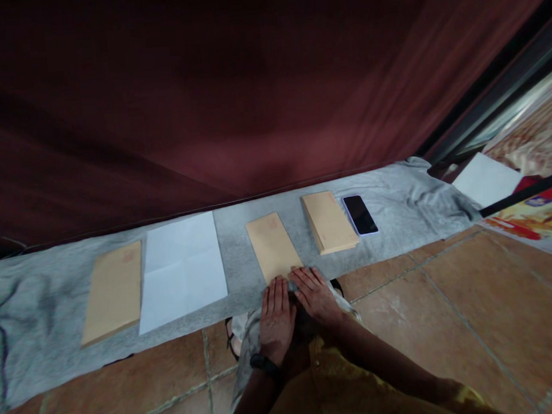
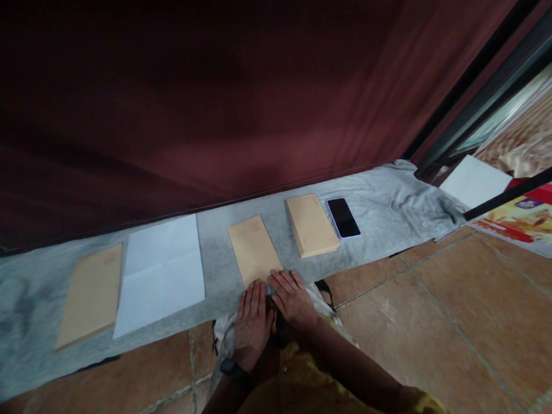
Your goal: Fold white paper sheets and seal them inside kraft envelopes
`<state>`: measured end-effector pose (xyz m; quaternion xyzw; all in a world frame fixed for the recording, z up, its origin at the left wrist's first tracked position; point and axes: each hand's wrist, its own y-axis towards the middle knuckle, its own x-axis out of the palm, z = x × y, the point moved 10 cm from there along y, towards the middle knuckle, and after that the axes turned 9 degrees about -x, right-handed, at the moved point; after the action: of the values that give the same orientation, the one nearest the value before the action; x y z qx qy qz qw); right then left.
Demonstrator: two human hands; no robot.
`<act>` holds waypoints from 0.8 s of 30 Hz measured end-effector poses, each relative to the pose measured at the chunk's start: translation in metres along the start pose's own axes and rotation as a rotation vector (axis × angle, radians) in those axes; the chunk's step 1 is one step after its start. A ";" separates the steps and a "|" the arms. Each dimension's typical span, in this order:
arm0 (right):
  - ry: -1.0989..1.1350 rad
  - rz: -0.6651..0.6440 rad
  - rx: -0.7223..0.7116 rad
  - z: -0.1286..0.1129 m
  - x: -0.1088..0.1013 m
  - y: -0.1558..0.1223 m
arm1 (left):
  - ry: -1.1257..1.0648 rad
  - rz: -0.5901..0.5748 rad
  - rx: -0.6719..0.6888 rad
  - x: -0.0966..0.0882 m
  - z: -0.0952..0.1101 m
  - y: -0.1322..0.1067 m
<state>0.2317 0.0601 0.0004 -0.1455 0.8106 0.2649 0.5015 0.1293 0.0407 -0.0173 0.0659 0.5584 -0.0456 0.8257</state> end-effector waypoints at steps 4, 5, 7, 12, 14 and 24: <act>-0.020 -0.007 0.009 0.002 0.002 -0.002 | -0.032 0.000 -0.031 -0.004 -0.005 -0.001; -0.025 -0.009 0.011 0.003 0.002 -0.002 | -0.036 0.002 -0.037 -0.005 -0.006 -0.002; -0.038 -0.012 0.016 0.006 0.001 -0.004 | -0.043 0.013 -0.050 -0.007 -0.007 -0.003; -0.089 -0.028 0.009 0.015 -0.003 -0.010 | 0.013 0.060 -0.055 -0.011 -0.010 -0.008; -0.113 -0.016 0.004 0.014 -0.006 -0.010 | 0.073 0.075 -0.043 -0.012 -0.009 -0.010; -0.109 -0.023 -0.136 -0.030 0.015 0.004 | 0.254 0.121 0.012 -0.007 -0.001 -0.013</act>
<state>0.2010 0.0464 -0.0007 -0.1738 0.7604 0.3214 0.5369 0.1241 0.0277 -0.0122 0.1098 0.6533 0.0097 0.7491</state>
